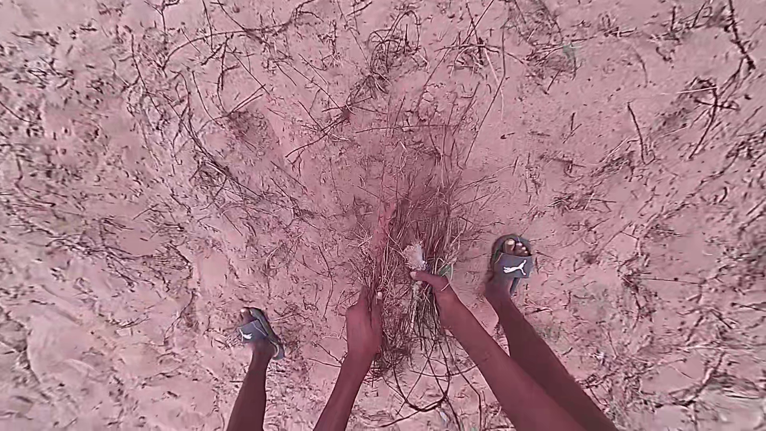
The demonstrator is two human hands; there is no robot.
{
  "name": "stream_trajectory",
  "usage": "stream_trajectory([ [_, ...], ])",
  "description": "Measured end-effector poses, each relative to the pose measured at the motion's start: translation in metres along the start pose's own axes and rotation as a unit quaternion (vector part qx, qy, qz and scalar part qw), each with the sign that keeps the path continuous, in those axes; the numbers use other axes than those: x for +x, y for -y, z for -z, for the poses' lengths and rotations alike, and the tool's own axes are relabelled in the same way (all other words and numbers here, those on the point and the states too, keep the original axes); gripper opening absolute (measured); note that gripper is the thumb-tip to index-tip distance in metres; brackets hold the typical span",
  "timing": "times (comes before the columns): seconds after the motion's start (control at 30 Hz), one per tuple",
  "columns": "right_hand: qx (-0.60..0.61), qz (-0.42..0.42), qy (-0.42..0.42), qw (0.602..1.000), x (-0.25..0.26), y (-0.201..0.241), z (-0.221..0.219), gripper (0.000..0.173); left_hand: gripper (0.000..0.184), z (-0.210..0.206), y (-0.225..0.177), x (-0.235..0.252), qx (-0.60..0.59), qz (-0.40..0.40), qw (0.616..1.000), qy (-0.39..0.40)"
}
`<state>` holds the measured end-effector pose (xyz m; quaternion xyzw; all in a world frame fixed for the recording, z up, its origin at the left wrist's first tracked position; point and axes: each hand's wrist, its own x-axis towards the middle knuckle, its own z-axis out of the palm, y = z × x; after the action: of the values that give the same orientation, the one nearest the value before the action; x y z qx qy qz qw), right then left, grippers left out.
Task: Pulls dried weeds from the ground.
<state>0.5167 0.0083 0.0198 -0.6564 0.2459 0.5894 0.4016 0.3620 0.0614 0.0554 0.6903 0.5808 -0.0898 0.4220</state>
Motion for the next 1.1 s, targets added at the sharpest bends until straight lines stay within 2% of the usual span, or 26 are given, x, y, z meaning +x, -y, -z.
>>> stream_trajectory([
  [0.07, 0.004, -0.032, 0.070, 0.997, -0.002, -0.002, -0.003, 0.018, 0.042, 0.003, 0.000, 0.000, 0.021, 0.025, 0.999, 0.032],
  [0.17, -0.046, -0.024, 0.175, 0.983, 0.001, -0.003, -0.014, 0.039, 0.044, -0.007, -0.008, -0.005, 0.103, 0.066, 0.989, 0.083],
  [0.27, -0.170, -0.015, 0.207, 0.963, 0.007, -0.010, -0.022, 0.064, 0.044, -0.030, -0.011, -0.031, 0.149, 0.120, 0.976, 0.099],
  [0.4, -0.238, -0.012, 0.211, 0.948, 0.007, -0.011, -0.035, 0.078, 0.042, -0.030, -0.016, -0.029, 0.188, 0.099, 0.975, 0.061],
  [0.47, -0.219, 0.000, 0.159, 0.963, 0.012, -0.022, -0.038, 0.073, 0.044, -0.036, -0.018, -0.036, 0.196, 0.047, 0.979, 0.025],
  [0.53, -0.187, -0.019, 0.069, 0.980, 0.016, -0.040, -0.043, 0.053, 0.049, -0.038, -0.021, -0.046, 0.221, 0.017, 0.975, 0.016],
  [0.6, -0.209, -0.039, 0.005, 0.977, 0.021, -0.044, -0.045, 0.033, 0.059, -0.026, -0.038, -0.043, 0.231, 0.034, 0.968, 0.093],
  [0.67, -0.246, -0.040, -0.016, 0.968, 0.026, -0.042, -0.040, 0.034, 0.064, 0.015, -0.067, -0.014, 0.206, 0.089, 0.933, 0.281],
  [0.7, -0.252, -0.034, -0.021, 0.967, 0.026, -0.045, -0.036, 0.035, 0.061, 0.037, -0.076, 0.005, 0.179, 0.094, 0.921, 0.333],
  [0.73, -0.248, -0.039, -0.029, 0.968, 0.021, -0.049, -0.034, 0.035, 0.056, 0.056, -0.079, 0.020, 0.149, 0.074, 0.933, 0.320],
  [0.77, -0.224, -0.054, -0.043, 0.972, 0.017, -0.051, -0.033, 0.036, 0.051, 0.068, -0.078, 0.037, 0.118, 0.022, 0.967, 0.226],
  [0.8, -0.188, -0.065, -0.063, 0.978, 0.018, -0.053, -0.032, 0.036, 0.045, 0.067, -0.075, 0.061, 0.085, -0.056, 0.992, 0.076],
  [0.83, -0.168, -0.074, -0.077, 0.980, 0.020, -0.057, -0.027, 0.037, 0.039, 0.061, -0.072, 0.093, 0.048, -0.111, 0.992, -0.045],
  [0.87, -0.172, -0.084, -0.083, 0.978, 0.022, -0.056, -0.023, 0.040, 0.034, 0.055, -0.071, 0.130, 0.007, -0.123, 0.989, -0.084],
  [0.9, -0.189, -0.095, -0.086, 0.974, 0.025, -0.054, -0.019, 0.043, 0.036, 0.047, -0.074, 0.168, -0.047, -0.093, 0.993, -0.052],
  [0.93, -0.202, -0.104, -0.085, 0.970, 0.025, -0.051, -0.017, 0.045, 0.045, 0.035, -0.078, 0.206, -0.108, -0.037, 0.993, 0.016],
  [1.0, -0.212, -0.107, -0.079, 0.968, 0.022, -0.046, -0.019, 0.045, 0.057, 0.002, -0.091, 0.279, -0.228, 0.073, 0.962, 0.130],
  [1.03, -0.219, -0.113, -0.071, 0.967, 0.018, -0.045, -0.022, 0.045, 0.056, -0.013, -0.099, 0.299, -0.295, 0.110, 0.939, 0.139],
  [1.1, -0.223, -0.114, -0.064, 0.966, 0.013, -0.039, -0.025, 0.043, 0.048, -0.033, -0.129, 0.317, -0.426, 0.159, 0.889, 0.053],
])
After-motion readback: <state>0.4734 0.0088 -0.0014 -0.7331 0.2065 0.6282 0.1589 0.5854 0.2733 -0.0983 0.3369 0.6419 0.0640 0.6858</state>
